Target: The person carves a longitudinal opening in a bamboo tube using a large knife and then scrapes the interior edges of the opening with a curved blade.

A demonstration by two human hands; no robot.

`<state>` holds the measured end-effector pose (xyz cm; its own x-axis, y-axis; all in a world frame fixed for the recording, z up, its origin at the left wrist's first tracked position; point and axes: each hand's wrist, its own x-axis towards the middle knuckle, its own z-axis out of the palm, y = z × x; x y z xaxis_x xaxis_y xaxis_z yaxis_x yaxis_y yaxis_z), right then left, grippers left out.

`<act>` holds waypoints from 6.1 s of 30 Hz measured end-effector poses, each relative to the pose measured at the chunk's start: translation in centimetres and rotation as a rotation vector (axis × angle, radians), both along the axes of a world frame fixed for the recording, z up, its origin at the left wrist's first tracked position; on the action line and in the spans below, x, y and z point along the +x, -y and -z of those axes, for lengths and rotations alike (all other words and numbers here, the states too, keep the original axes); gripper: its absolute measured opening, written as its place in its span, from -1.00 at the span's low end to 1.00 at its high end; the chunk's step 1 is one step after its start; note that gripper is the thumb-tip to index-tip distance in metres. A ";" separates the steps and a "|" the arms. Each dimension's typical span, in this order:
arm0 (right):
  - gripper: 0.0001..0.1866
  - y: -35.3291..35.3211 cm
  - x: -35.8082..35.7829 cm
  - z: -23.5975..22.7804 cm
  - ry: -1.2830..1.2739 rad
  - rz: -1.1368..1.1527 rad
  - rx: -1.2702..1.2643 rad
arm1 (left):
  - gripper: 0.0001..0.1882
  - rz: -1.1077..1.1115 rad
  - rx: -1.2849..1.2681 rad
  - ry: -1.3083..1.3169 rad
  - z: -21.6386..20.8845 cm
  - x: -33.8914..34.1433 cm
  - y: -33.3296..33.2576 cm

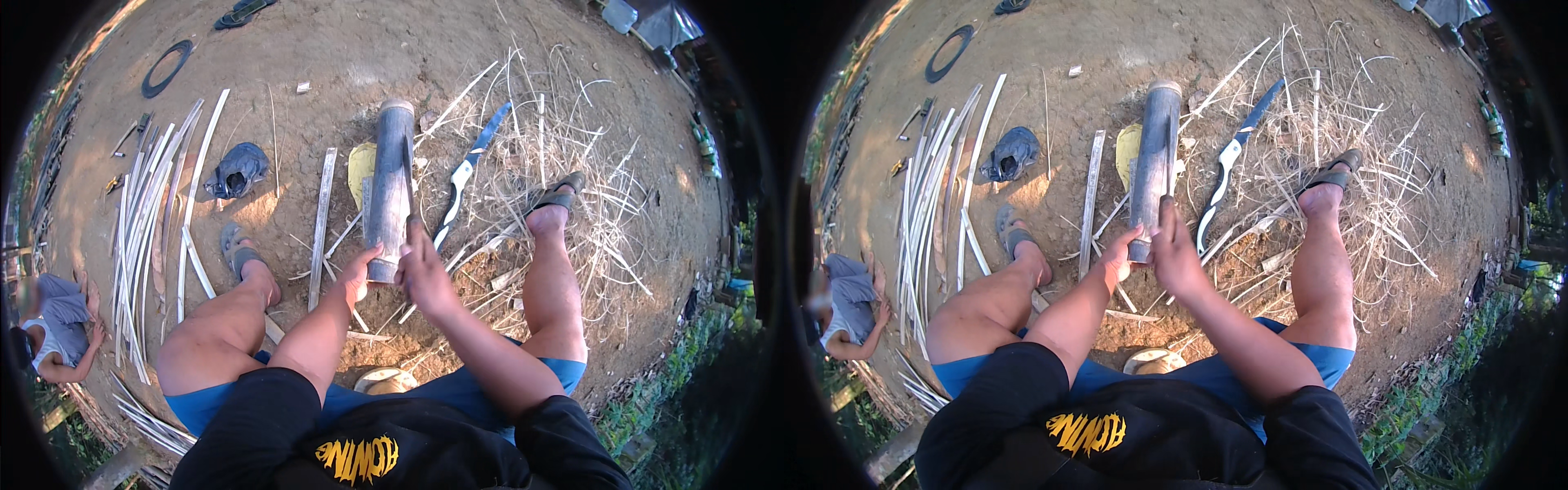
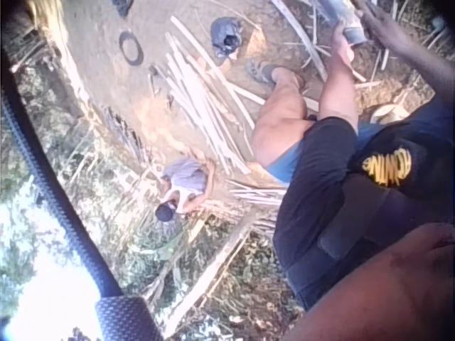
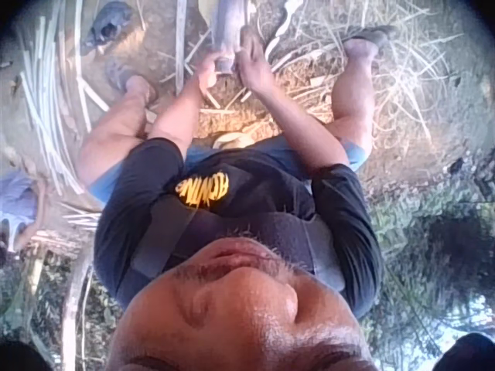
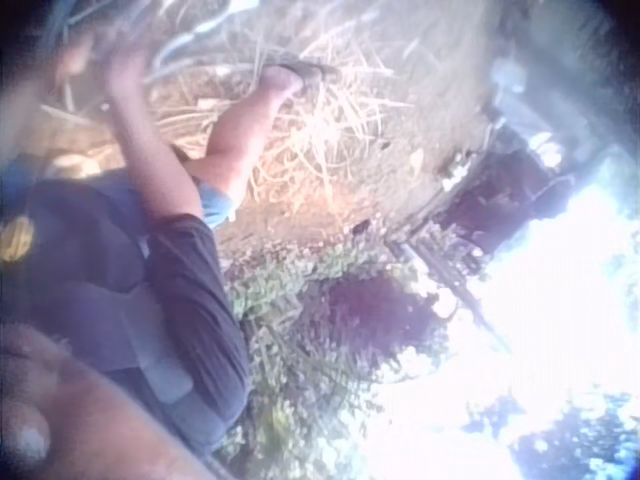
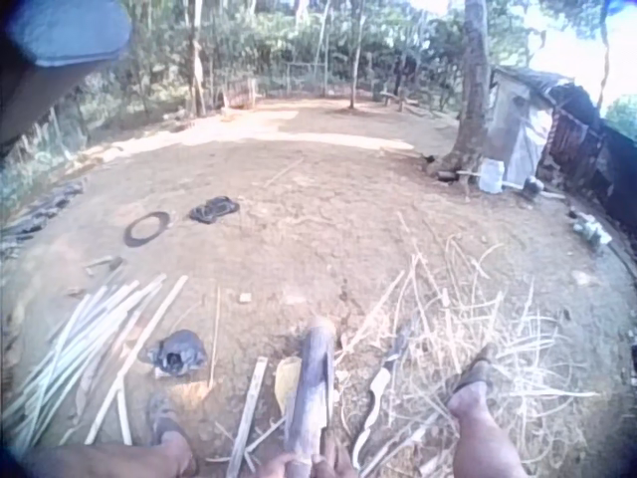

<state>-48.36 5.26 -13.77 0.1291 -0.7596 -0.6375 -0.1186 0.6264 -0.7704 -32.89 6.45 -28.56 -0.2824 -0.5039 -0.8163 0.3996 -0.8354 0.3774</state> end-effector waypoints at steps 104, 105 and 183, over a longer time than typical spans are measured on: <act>-0.65 9.1 -4.1 -16.2 0.145 0.409 -1.088 | -0.12 -0.215 0.031 -0.064 7.3 -0.7 -5.9; -0.71 10.3 -4.3 -18.1 0.205 0.437 -1.272 | -0.13 -0.221 0.059 -0.041 7.2 -0.7 -6.0; -0.96 -2.0 0.1 6.0 0.170 -0.004 0.248 | -0.21 -0.136 0.078 -0.376 3.5 -0.2 -7.6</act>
